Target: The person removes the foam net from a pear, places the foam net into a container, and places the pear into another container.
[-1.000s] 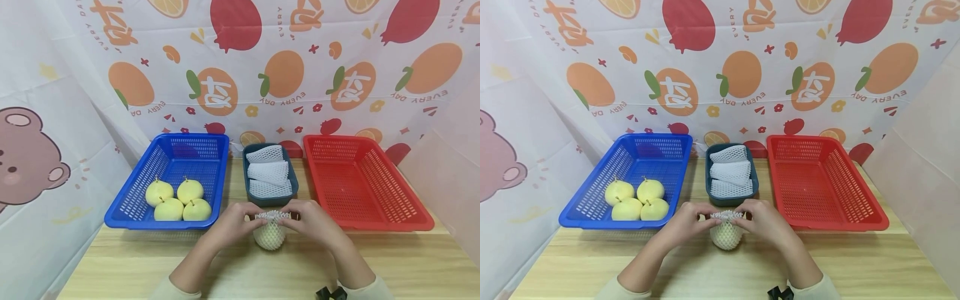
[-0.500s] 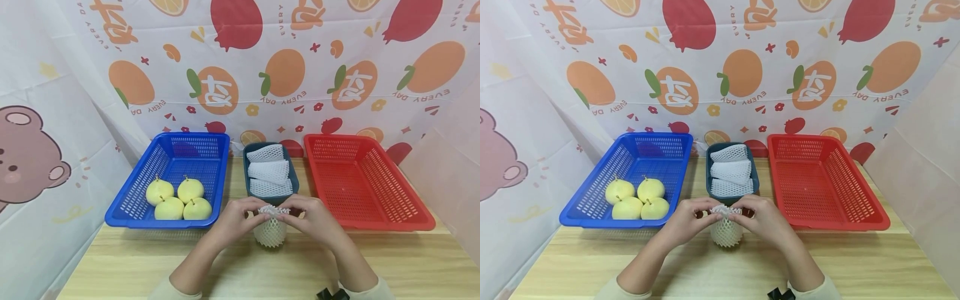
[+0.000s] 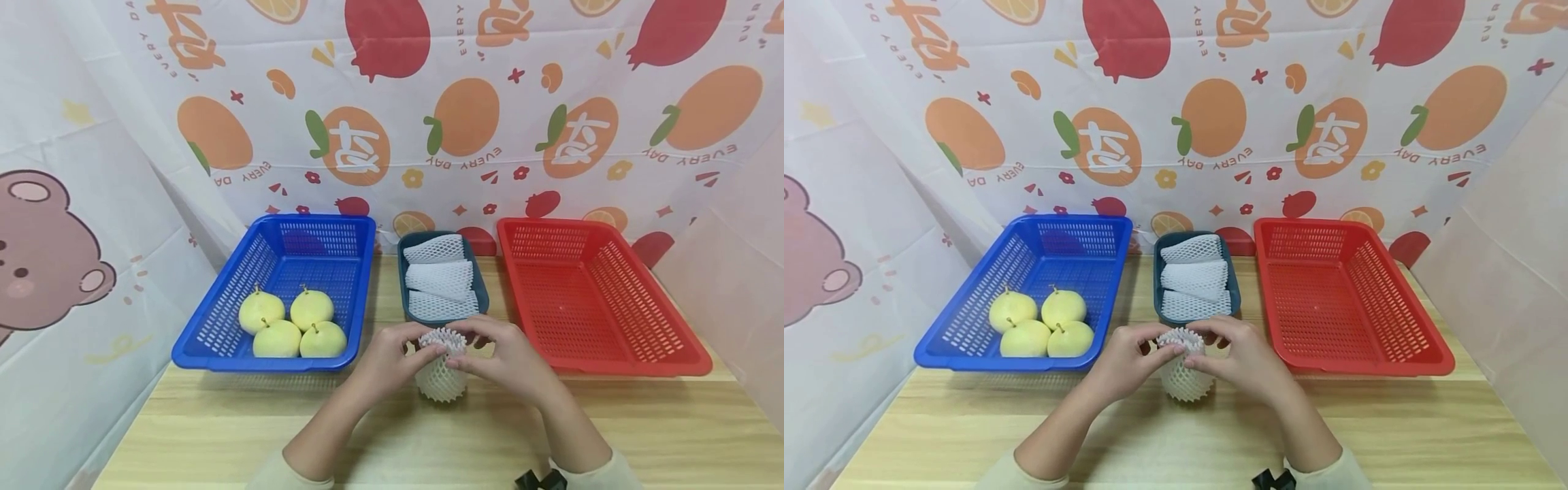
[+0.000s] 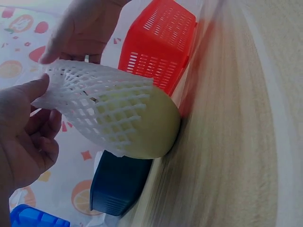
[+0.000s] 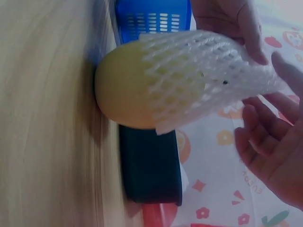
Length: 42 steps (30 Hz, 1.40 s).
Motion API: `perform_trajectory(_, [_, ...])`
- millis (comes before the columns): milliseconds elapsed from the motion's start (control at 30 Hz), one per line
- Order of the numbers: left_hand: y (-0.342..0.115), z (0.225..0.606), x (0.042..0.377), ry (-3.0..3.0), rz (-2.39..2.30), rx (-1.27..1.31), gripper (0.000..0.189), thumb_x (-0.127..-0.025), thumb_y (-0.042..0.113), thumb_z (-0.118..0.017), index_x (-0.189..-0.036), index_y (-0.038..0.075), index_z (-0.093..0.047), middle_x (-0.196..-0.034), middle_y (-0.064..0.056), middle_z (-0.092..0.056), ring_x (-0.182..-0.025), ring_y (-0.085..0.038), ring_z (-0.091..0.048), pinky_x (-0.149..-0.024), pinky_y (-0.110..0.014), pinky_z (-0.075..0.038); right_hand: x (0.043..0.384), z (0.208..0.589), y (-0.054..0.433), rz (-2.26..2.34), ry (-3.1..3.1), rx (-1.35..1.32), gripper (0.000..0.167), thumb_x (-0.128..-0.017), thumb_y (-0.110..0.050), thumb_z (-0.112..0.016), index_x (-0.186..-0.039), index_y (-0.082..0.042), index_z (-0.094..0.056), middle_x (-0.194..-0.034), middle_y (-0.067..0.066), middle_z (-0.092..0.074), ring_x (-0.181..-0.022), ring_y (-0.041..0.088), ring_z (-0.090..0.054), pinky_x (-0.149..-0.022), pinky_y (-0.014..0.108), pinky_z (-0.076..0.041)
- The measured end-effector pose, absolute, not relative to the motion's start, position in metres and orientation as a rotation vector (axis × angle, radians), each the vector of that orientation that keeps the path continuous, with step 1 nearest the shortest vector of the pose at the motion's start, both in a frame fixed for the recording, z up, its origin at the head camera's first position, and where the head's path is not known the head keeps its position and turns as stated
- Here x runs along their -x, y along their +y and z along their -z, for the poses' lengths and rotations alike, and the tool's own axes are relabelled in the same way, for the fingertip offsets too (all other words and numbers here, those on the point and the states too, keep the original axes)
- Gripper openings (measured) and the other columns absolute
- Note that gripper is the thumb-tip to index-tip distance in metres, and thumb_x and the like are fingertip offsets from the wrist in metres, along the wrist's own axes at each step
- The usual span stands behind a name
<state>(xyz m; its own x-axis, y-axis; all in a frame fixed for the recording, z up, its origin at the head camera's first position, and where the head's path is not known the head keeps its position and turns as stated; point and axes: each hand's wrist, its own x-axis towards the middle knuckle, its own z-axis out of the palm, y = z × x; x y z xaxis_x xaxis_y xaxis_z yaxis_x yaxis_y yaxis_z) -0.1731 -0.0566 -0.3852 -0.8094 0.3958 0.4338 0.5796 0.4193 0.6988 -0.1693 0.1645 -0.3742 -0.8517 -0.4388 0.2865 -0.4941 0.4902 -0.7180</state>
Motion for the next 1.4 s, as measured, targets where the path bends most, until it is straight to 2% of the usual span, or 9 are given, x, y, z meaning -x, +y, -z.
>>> perform_trajectory(100, [-0.056, 0.385, 0.173, -2.458, 1.34, 0.848, 0.013, -0.088, 0.024, -0.074, -0.094, 0.012, -0.075, -0.084, 0.004, -0.072, -0.068, -0.002, -0.054, -0.058, -0.027, -0.052, 0.171, 0.377, 0.165, -1.323, -2.746, -0.853, 0.043, -0.079, -0.041, -0.081, -0.117, -0.027, -0.068, -0.109, -0.015, -0.067, -0.097, 0.009, -0.061, -0.085, 0.034, -0.055])
perform_trajectory(167, [-0.055, 0.385, 0.173, -2.457, 1.344, 0.848, 0.013, -0.089, 0.025, -0.074, -0.093, 0.012, -0.075, -0.085, 0.003, -0.072, -0.069, -0.003, -0.055, -0.058, -0.027, -0.052, 0.173, 0.38, 0.164, -1.329, -2.761, -0.875, 0.037, -0.081, -0.041, -0.08, -0.113, -0.026, -0.07, -0.106, -0.014, -0.068, -0.097, 0.006, -0.061, -0.086, 0.035, -0.055])
perform_trajectory(267, [-0.057, 0.383, 0.173, -2.484, 1.356, 0.849, 0.015, -0.087, 0.027, -0.075, -0.095, 0.014, -0.075, -0.088, 0.005, -0.071, -0.071, -0.004, -0.057, -0.06, -0.029, -0.053, 0.175, 0.384, 0.162, -1.341, -2.71, -0.86, 0.023, -0.083, -0.034, -0.079, -0.103, -0.024, -0.073, -0.097, -0.014, -0.07, -0.089, 0.005, -0.063, -0.081, 0.032, -0.056])
perform_trajectory(400, [-0.062, 0.38, 0.174, -2.603, 1.363, 0.87, 0.019, -0.083, 0.029, -0.079, -0.097, 0.019, -0.072, -0.086, 0.009, -0.065, -0.076, -0.008, -0.057, -0.066, -0.031, -0.053, 0.176, 0.386, 0.162, -1.372, -2.658, -0.809, 0.016, -0.082, -0.027, -0.08, -0.095, -0.02, -0.074, -0.087, -0.011, -0.069, -0.08, 0.006, -0.061, -0.072, 0.028, -0.056])
perform_trajectory(633, [-0.068, 0.381, 0.176, -2.732, 1.358, 0.883, 0.015, -0.081, 0.023, -0.082, -0.081, 0.017, -0.067, -0.073, 0.009, -0.059, -0.069, -0.009, -0.054, -0.061, -0.023, -0.048, 0.178, 0.384, 0.163, -1.416, -2.713, -0.758, 0.02, -0.081, -0.034, -0.081, -0.095, -0.022, -0.074, -0.085, -0.011, -0.068, -0.078, 0.01, -0.061, -0.069, 0.028, -0.056])
perform_trajectory(767, [-0.068, 0.38, 0.176, -2.698, 1.375, 0.858, 0.008, -0.083, 0.019, -0.08, -0.083, 0.017, -0.073, -0.071, 0.01, -0.061, -0.066, -0.005, -0.053, -0.059, -0.022, -0.049, 0.178, 0.38, 0.172, -1.403, -2.793, -0.792, 0.027, -0.08, -0.038, -0.081, -0.102, -0.024, -0.073, -0.092, -0.01, -0.066, -0.087, 0.014, -0.062, -0.074, 0.03, -0.057])
perform_trajectory(900, [-0.068, 0.38, 0.177, -2.658, 1.372, 0.832, 0.008, -0.082, 0.019, -0.081, -0.081, 0.017, -0.073, -0.069, 0.01, -0.059, -0.064, -0.005, -0.051, -0.055, -0.021, -0.046, 0.179, 0.376, 0.18, -1.375, -2.798, -0.796, 0.031, -0.078, -0.033, -0.084, -0.106, -0.025, -0.074, -0.093, -0.011, -0.066, -0.084, 0.013, -0.061, -0.072, 0.029, -0.056])
perform_trajectory(1100, [-0.067, 0.381, 0.176, -2.61, 1.356, 0.833, 0.01, -0.081, 0.02, -0.081, -0.085, 0.016, -0.074, -0.076, 0.009, -0.064, -0.067, -0.003, -0.053, -0.058, -0.021, -0.049, 0.177, 0.376, 0.176, -1.382, -2.681, -0.835, 0.024, -0.078, -0.025, -0.084, -0.1, -0.021, -0.075, -0.089, -0.01, -0.067, -0.076, 0.01, -0.06, -0.065, 0.024, -0.055])
perform_trajectory(1400, [-0.061, 0.378, 0.172, -2.49, 1.366, 0.845, 0.018, -0.08, 0.024, -0.083, -0.094, 0.016, -0.075, -0.082, 0.007, -0.067, -0.068, -0.006, -0.056, -0.057, -0.02, -0.05, 0.173, 0.381, 0.165, -1.31, -2.459, -0.917, 0.017, -0.08, -0.014, -0.082, -0.095, -0.017, -0.075, -0.087, -0.006, -0.068, -0.073, 0.007, -0.059, -0.061, 0.024, -0.054])
